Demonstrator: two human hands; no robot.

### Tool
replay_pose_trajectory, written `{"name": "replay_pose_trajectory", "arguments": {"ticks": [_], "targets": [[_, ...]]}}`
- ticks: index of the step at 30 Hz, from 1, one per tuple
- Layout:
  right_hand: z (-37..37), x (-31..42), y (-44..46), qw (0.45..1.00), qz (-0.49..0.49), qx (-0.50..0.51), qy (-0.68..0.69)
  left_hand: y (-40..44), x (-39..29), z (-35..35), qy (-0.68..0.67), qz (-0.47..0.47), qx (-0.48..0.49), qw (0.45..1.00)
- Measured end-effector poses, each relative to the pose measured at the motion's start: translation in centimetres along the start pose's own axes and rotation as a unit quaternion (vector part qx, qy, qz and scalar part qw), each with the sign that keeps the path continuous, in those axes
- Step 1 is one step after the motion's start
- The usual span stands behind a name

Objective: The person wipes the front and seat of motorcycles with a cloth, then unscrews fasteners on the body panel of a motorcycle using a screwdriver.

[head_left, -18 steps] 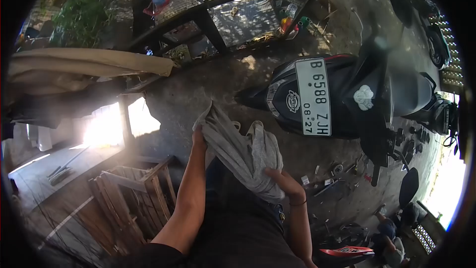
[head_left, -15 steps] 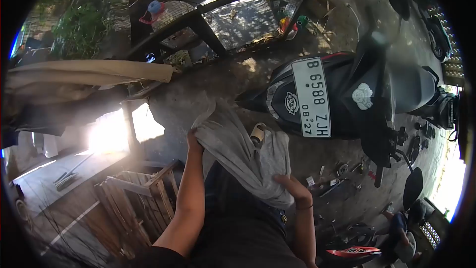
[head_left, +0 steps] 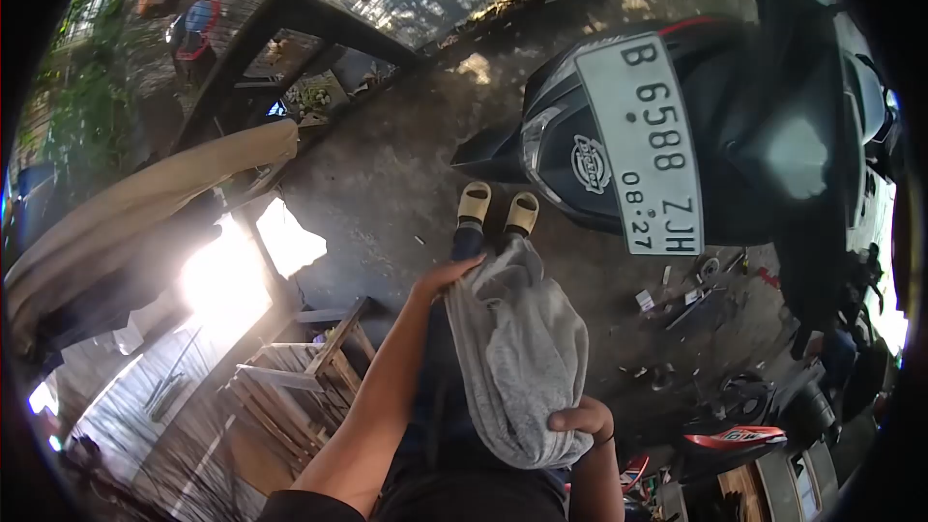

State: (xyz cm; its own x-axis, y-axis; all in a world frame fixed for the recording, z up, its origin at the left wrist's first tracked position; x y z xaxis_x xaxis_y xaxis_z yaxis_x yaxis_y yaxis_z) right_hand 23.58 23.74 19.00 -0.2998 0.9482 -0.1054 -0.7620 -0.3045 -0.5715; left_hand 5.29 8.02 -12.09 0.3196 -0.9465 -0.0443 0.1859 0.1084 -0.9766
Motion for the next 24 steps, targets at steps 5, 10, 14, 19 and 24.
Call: {"name": "replay_pose_trajectory", "arguments": {"ticks": [5, 10, 14, 19, 24], "targets": [[0.2, -2.8, 2.9, 0.992, -0.058, 0.089, 0.072, 6.4, -1.7, -3.1, 0.054, 0.000, -0.008, 0.999], [-3.6, -7.2, 2.8, 0.969, -0.121, -0.043, 0.212, 5.2, -4.4, -0.5, -0.130, 0.046, 0.033, 0.990], [-6.1, -6.8, 3.6, 0.920, -0.209, -0.183, 0.276, 8.5, -0.6, -1.3, -0.096, 0.034, 0.069, 0.992], [-6.8, -3.9, 3.6, 0.838, -0.330, -0.299, 0.315, 8.1, 1.6, -5.2, -0.371, 0.045, 0.017, 0.928], [-7.9, -5.4, 4.7, 0.842, -0.305, -0.308, 0.322, 5.1, -0.7, -13.0, -0.412, 0.168, -0.223, 0.867]]}}
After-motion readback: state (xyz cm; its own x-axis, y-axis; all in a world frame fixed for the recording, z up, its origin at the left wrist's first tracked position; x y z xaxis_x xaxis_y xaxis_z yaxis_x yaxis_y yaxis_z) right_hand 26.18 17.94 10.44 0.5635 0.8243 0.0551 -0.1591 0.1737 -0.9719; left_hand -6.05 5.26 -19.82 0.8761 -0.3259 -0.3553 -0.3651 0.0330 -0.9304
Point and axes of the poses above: each hand's wrist, its own y-axis towards the middle knuckle, its own z-axis out of the palm, x = y × z, the point moved 4 cm from there along y, towards the middle knuckle, and after that the axes turned 1 degree about -z, right-handed, at the moved point
